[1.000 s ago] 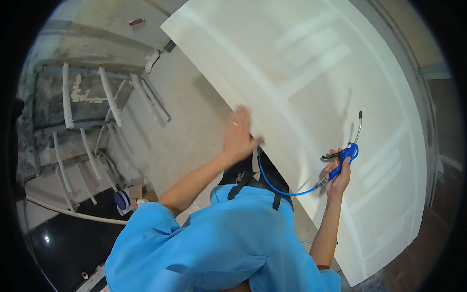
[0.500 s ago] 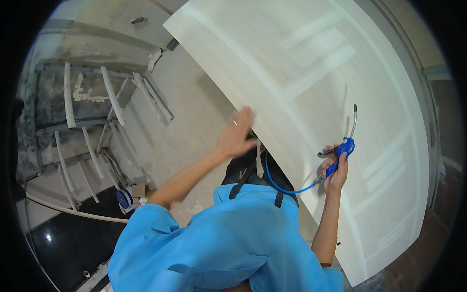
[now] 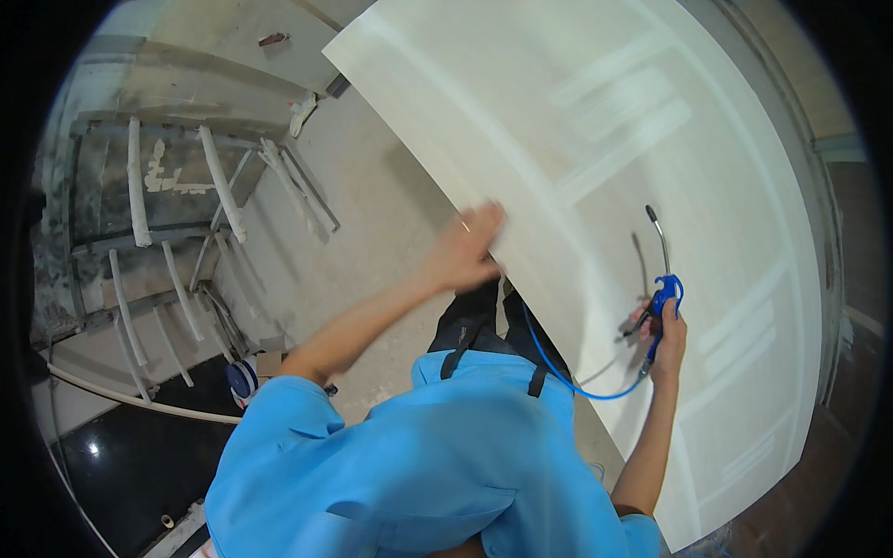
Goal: The person wipes a large white panel with their hand, then assembles a paint sprayer by attaching its container. They pour a white liquid from a jug into the container, attach the sprayer, and test-spray into a bucket before moving toward the panel.
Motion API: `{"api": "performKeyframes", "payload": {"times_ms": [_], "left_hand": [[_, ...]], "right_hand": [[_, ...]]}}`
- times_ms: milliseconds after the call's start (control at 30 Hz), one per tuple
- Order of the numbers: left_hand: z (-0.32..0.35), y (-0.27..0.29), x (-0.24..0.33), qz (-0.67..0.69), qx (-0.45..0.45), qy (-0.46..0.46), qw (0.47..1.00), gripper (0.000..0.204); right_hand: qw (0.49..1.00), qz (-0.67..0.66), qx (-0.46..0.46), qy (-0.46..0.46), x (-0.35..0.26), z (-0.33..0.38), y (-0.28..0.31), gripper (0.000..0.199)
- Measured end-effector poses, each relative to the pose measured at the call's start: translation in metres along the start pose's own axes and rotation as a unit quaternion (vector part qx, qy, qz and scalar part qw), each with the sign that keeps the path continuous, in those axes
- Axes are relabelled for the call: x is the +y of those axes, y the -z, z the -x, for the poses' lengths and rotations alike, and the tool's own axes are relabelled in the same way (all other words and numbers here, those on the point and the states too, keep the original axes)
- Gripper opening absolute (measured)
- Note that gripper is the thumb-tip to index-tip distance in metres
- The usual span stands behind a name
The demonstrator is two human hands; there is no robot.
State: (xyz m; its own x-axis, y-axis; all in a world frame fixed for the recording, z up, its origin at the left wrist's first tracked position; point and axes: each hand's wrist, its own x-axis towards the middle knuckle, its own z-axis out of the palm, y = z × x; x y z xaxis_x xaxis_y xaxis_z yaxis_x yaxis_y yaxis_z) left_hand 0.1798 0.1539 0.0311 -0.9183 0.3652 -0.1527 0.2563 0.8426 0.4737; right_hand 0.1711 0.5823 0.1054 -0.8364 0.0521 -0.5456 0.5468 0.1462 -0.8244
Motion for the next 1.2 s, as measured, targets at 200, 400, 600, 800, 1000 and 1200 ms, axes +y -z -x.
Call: {"api": "performKeyframes", "payload": {"times_ms": [200, 400, 600, 800, 1000, 1200], "left_hand": [[-0.050, 0.030, -0.040, -0.083, 0.189, 0.155, 0.966, 0.093], [-0.025, 0.022, -0.023, -0.074, 0.101, 0.070, 0.990, 0.085], [-0.108, 0.068, -0.173, -0.092, 0.250, 0.284, 0.921, 0.076], [-0.168, 0.134, -0.269, -0.072, 0.282, 0.421, 0.859, 0.082], [-0.198, 0.209, -0.377, -0.088, 0.264, 0.447, 0.850, 0.094], [-0.200, 0.239, -0.375, -0.078, 0.252, 0.411, 0.872, 0.100]], "right_hand": [[0.977, 0.102, -0.143, -0.123, -0.009, 0.033, 0.001, 0.056], [0.984, 0.058, -0.112, -0.127, -0.021, 0.027, -0.030, 0.056], [0.985, 0.053, -0.131, -0.097, -0.062, -0.002, -0.062, 0.054], [0.989, 0.046, -0.108, -0.093, -0.093, -0.005, -0.114, 0.059], [0.989, 0.024, -0.110, -0.096, -0.137, -0.009, -0.190, 0.060], [0.988, 0.023, -0.115, -0.096, -0.168, -0.012, -0.219, 0.054]]}}
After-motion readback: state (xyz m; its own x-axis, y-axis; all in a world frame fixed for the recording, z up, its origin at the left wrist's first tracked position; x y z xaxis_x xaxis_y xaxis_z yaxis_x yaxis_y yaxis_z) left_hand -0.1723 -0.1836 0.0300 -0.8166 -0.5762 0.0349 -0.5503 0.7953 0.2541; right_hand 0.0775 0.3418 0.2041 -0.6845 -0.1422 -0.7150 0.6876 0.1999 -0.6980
